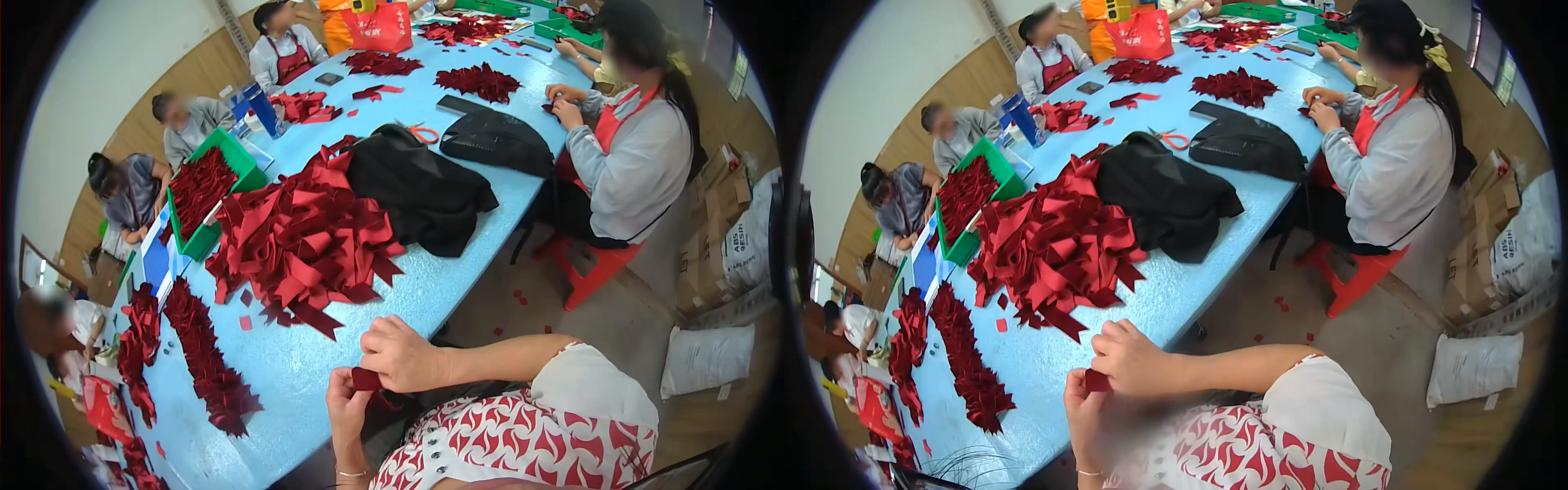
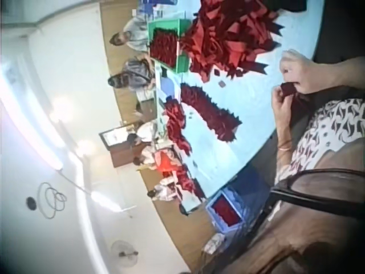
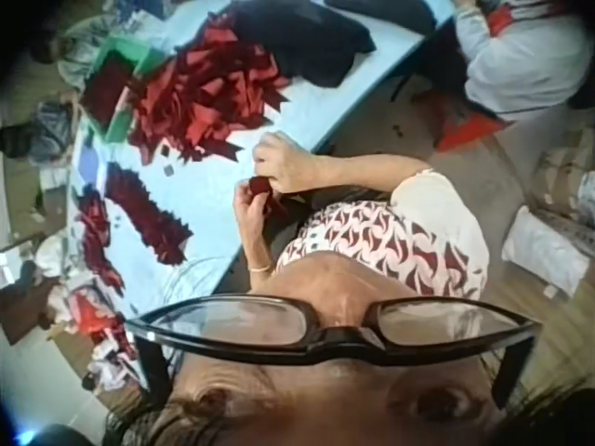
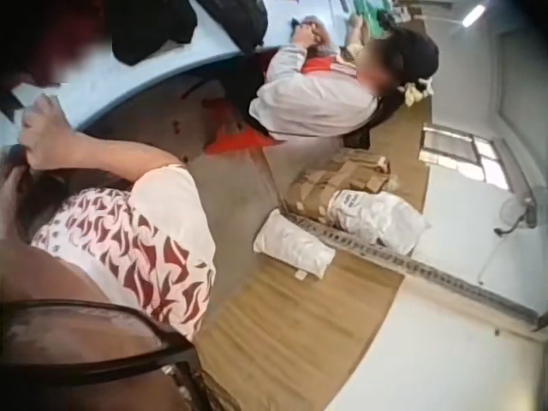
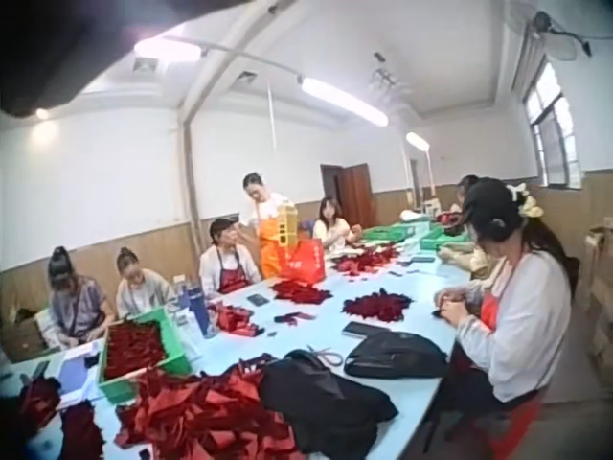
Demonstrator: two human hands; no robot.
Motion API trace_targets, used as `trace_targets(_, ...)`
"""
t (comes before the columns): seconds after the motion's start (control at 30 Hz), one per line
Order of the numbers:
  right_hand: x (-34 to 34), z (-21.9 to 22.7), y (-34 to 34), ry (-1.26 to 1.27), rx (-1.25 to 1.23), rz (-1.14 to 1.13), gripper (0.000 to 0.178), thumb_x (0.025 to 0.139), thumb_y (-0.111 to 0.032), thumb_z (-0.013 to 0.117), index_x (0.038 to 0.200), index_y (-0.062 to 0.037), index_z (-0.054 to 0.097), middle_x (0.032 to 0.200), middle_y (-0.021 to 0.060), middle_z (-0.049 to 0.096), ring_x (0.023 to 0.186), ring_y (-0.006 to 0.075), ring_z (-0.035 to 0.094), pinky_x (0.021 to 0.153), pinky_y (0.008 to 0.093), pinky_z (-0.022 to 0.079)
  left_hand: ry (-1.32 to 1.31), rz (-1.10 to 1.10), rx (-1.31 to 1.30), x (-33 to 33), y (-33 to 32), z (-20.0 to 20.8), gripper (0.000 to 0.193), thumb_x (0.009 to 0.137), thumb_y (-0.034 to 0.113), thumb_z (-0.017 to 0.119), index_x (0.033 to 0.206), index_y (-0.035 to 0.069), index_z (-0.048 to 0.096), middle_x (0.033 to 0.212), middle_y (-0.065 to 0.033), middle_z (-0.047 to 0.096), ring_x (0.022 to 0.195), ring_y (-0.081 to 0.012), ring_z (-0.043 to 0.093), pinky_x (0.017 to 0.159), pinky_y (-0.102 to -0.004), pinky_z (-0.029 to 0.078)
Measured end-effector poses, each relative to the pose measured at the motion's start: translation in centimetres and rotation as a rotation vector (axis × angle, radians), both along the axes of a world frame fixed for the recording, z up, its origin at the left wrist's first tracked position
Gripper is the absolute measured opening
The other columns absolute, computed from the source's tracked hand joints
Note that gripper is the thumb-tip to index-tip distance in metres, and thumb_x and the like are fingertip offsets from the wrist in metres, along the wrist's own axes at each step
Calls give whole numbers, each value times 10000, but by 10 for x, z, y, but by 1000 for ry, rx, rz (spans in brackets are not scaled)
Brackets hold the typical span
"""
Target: Assembling decorative red ribbon bows at a workbench.
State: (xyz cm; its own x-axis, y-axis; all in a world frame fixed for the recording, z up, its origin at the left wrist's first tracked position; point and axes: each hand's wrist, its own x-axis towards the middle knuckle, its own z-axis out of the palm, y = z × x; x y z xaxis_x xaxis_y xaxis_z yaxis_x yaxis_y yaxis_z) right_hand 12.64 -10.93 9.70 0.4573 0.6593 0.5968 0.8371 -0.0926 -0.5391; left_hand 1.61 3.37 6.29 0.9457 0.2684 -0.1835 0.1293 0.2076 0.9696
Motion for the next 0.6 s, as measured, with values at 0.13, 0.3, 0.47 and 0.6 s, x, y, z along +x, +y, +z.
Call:
trace_targets(0.13, 5, 2, 1, -46, -147, 82, 113, 579, -50, 565, 690, -52, 542, 754, 90, 517, 749, 247, 500, 674, 335, 394, -14, 0, 215, 2, 6, -1, 206, 760, -60, 551, 922, 17, 449, 773, -2, 541, 682, -48, 507, 617, -175, 418)
trace_targets(0.3, 9, -7, 4, 244, -113, 238, 91, 653, -15, 559, 744, -13, 562, 694, 95, 521, 626, 230, 536, 563, 330, 427, -97, -28, 124, 5, 3, 11, 231, 758, -59, 582, 933, 13, 449, 831, -33, 573, 736, -62, 535, 642, -180, 438)
trace_targets(0.47, 6, -2, 3, 516, -91, 321, 80, 714, -4, 554, 792, 11, 564, 706, 108, 540, 607, 227, 557, 532, 314, 438, -112, -48, 46, -1, 10, 6, 273, 745, -54, 614, 961, 11, 459, 869, -44, 587, 776, -81, 556, 676, -195, 458)
trace_targets(0.6, 1, -1, 4, 596, -129, 297, 86, 734, 13, 548, 818, 14, 567, 734, 106, 555, 641, 212, 566, 552, 298, 434, -86, -99, -46, -4, 11, 11, 317, 729, -51, 637, 994, 8, 475, 877, -41, 593, 788, -94, 568, 699, -211, 471)
